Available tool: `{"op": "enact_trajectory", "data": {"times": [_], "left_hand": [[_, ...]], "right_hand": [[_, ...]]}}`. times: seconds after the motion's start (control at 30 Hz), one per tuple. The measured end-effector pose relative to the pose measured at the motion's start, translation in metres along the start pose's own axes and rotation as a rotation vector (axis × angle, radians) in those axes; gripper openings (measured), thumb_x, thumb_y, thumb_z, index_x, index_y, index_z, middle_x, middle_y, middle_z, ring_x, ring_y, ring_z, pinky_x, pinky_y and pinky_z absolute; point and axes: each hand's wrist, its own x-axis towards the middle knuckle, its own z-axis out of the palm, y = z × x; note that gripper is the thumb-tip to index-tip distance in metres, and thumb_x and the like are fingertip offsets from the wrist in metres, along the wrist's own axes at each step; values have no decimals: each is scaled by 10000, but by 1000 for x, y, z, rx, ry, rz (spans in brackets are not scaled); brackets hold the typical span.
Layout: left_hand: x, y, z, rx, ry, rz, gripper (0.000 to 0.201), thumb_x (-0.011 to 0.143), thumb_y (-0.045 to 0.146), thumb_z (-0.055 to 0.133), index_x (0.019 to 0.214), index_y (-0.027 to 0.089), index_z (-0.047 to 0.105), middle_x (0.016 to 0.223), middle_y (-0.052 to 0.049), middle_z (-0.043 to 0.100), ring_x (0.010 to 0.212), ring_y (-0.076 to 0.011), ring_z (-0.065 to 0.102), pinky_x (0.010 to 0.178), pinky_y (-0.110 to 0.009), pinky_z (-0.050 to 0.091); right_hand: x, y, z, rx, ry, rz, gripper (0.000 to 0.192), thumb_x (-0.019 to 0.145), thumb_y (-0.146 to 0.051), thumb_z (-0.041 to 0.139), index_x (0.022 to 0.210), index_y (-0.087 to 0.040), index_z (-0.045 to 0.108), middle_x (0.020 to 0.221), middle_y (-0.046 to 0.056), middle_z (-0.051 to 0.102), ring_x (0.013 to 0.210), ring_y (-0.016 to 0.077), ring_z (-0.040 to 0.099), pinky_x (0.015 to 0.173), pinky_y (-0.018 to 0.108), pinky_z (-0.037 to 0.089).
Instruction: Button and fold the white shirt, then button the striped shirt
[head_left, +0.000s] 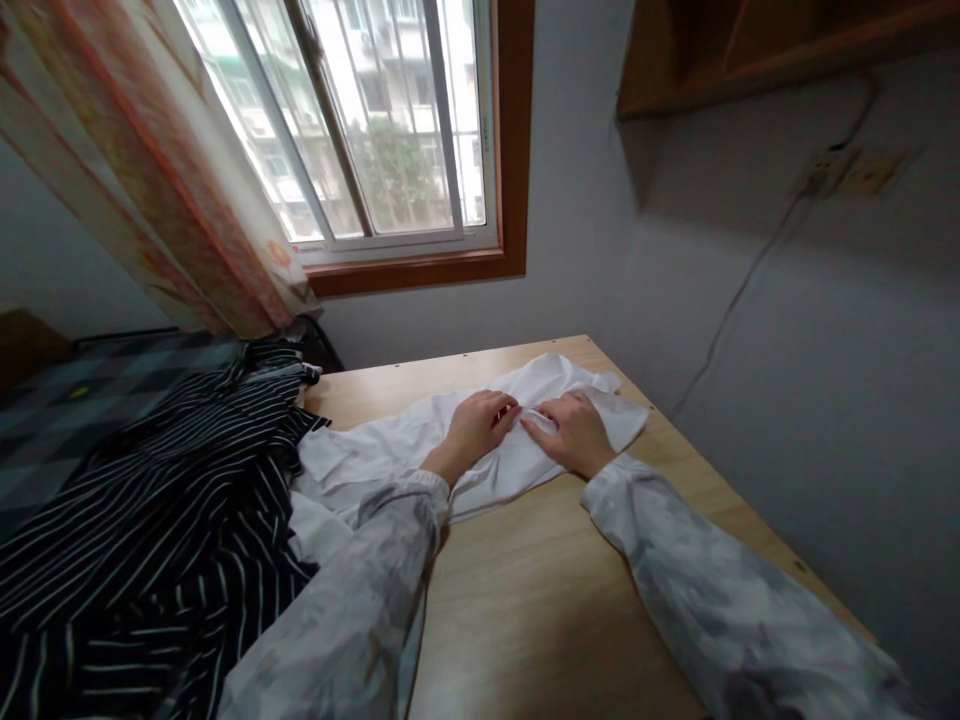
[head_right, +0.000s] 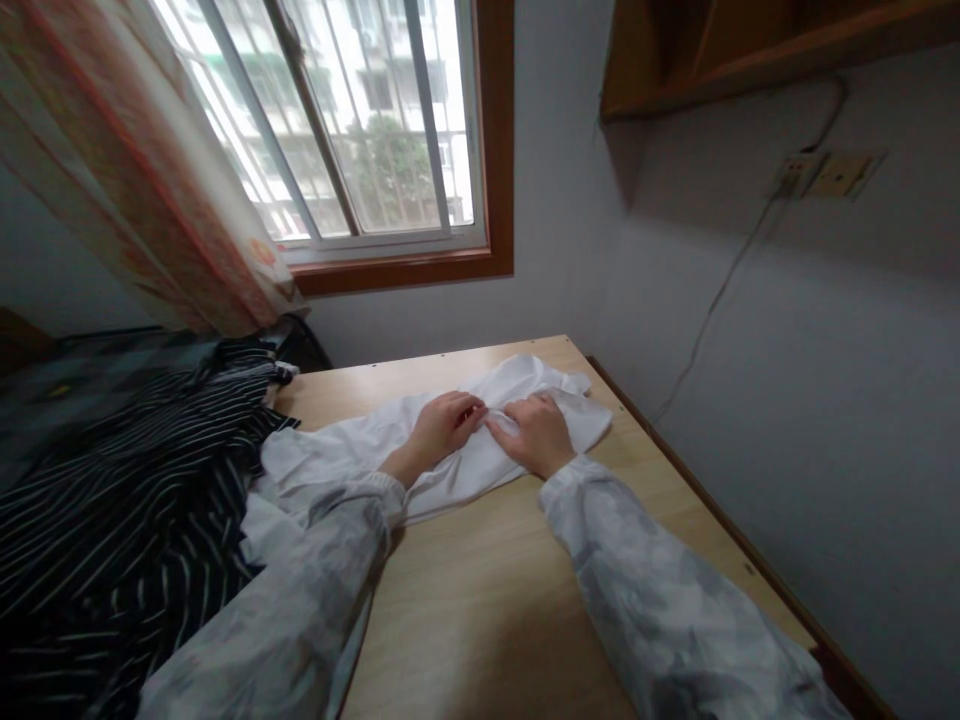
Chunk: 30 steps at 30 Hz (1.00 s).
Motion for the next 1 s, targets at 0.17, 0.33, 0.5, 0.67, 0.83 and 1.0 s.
{"op": "enact_trajectory", "data": {"times": [0.17, 0.33, 0.5, 0.67, 0.83, 1.0], "left_hand": [[-2, 2, 1, -170, -52, -103, 275, 1048, 415, 611, 1119, 220, 793, 722, 1, 682, 626, -153, 552, 644, -265, 356], [-1, 6, -1, -235, -44, -94, 253, 1023, 387, 625, 1041, 212, 807, 684, 10, 652, 596, -134, 506, 633, -254, 343], [2, 5, -1, -488, -26, -122, 260, 983, 433, 679, 963, 194, 781, 780, -15, 669, 679, -141, 531, 631, -239, 381], [7, -4, 3, -754, -168, -263, 344, 927, 519, 717, 932, 177, 738, 654, 39, 541, 580, -112, 411, 544, -231, 305], [6, -1, 3, -735, -151, -276, 350, 897, 515, 733, 881, 165, 731, 670, 21, 563, 595, -109, 433, 530, -220, 319], [-1, 11, 0, -648, -79, -236, 285, 932, 453, 705, 902, 169, 717, 694, 8, 594, 590, -105, 477, 535, -215, 356]], "right_hand": [[0, -2, 7, 4, 13, 20, 203, 1074, -368, 677, 971, -233, 789, 918, 72, 793, 944, 264, 679, 900, 414, 397], [-1, -3, 11, 58, 24, 52, 144, 1046, -301, 695, 936, -232, 757, 941, 67, 798, 948, 268, 675, 902, 418, 407], [0, -4, 7, 90, -20, 2, 188, 1063, -253, 646, 895, -236, 729, 924, 62, 792, 955, 265, 661, 918, 415, 409], [0, -4, 4, 140, -47, -40, 194, 1071, -211, 620, 930, -240, 750, 988, 54, 806, 984, 264, 657, 981, 432, 412], [1, -3, 4, 145, -79, -73, 214, 1062, -185, 601, 924, -239, 755, 951, 59, 774, 969, 259, 640, 987, 428, 421], [1, 0, 3, 147, -117, -104, 244, 1078, -209, 592, 882, -233, 735, 898, 49, 739, 928, 247, 623, 963, 408, 426]]}}
